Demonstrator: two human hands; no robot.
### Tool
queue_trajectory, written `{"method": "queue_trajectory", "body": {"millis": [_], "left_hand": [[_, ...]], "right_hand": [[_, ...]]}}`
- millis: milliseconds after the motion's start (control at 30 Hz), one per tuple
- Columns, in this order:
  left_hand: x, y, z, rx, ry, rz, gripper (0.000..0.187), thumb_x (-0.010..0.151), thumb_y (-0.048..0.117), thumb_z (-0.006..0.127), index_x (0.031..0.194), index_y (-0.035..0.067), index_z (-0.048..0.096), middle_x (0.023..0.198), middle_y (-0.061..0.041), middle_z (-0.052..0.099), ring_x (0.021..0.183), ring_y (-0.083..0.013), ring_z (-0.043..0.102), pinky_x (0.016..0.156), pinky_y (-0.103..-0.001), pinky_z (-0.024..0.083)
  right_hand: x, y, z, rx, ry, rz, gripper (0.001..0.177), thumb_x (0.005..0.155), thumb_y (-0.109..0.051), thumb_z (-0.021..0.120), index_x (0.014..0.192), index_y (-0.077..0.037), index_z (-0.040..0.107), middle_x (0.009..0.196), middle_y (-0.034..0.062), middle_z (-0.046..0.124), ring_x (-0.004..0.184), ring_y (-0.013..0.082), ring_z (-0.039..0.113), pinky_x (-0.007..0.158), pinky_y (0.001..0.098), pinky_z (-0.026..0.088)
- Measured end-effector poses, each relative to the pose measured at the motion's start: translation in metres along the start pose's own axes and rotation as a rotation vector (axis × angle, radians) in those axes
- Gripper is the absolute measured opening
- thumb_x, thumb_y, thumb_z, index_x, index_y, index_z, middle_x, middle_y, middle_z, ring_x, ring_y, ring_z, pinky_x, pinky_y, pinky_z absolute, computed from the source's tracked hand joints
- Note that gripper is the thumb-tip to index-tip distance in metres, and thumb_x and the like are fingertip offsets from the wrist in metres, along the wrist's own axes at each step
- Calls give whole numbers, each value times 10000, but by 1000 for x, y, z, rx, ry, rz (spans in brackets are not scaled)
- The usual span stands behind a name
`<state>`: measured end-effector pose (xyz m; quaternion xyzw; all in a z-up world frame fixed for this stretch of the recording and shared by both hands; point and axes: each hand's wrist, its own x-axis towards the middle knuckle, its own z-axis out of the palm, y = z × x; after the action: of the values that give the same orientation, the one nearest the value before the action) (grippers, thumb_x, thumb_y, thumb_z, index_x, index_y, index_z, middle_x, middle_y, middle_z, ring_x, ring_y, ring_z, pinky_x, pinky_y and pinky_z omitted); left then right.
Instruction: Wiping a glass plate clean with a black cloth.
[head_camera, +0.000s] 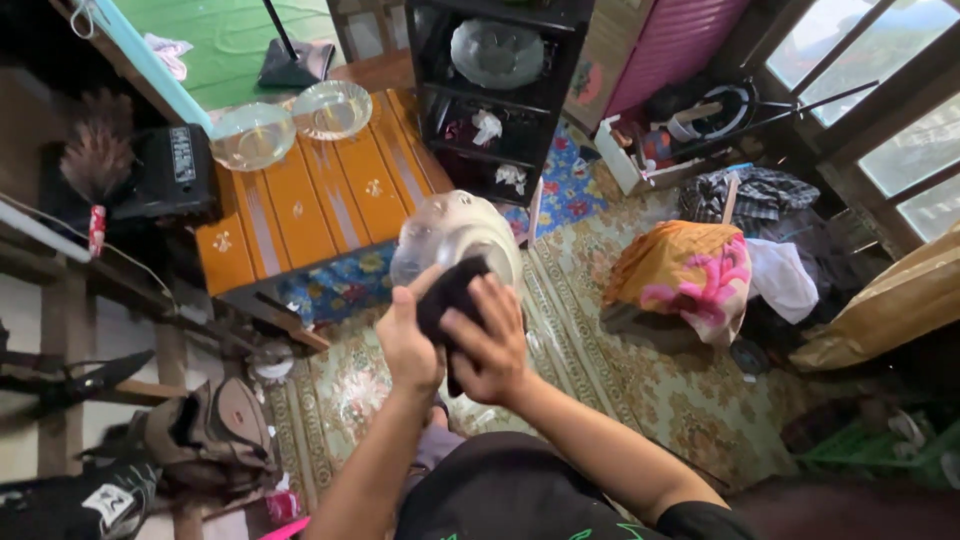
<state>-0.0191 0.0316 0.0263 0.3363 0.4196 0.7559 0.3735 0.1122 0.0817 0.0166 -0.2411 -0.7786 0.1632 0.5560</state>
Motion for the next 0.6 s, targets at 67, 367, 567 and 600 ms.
{"method": "queue_trajectory", "body": {"millis": [67,367,567,600], "left_hand": [[-12,2,2,-128,70,-77,649,1144,451,390,1386,-100,632,1077,-193,739,875,-209,705,794,-317,553],[-73,-1,26,-259,18,-250,832,964,640,413,1430,-47,476,1053,-287,729,875,-354,785,771,-478,640],[-115,-55,13,54,-184,-75,829,1044,671,379,1309,-74,629,1049,-159,721,903,-225,709,816,-361,589],[-121,-52,14,195,-233,-39,810,1064,663,343,1262,-57,656,1034,-124,734,906,-187,705,813,-324,576]], "right_hand": [[-18,15,-14,-117,-47,-239,525,942,-291,587,1449,-160,552,1575,216,426,1495,447,390,1283,546,257],[-87,-1,-56,232,54,259,665,1034,-302,465,1622,-25,325,1707,287,248,1594,514,244,1306,581,178],[-79,-28,-94,-99,-140,-20,605,1011,-312,556,1551,-77,423,1671,238,318,1593,462,288,1327,586,189],[-70,-26,-103,-102,-181,-89,591,978,-352,587,1507,-111,477,1647,201,356,1573,435,312,1322,570,205]]}}
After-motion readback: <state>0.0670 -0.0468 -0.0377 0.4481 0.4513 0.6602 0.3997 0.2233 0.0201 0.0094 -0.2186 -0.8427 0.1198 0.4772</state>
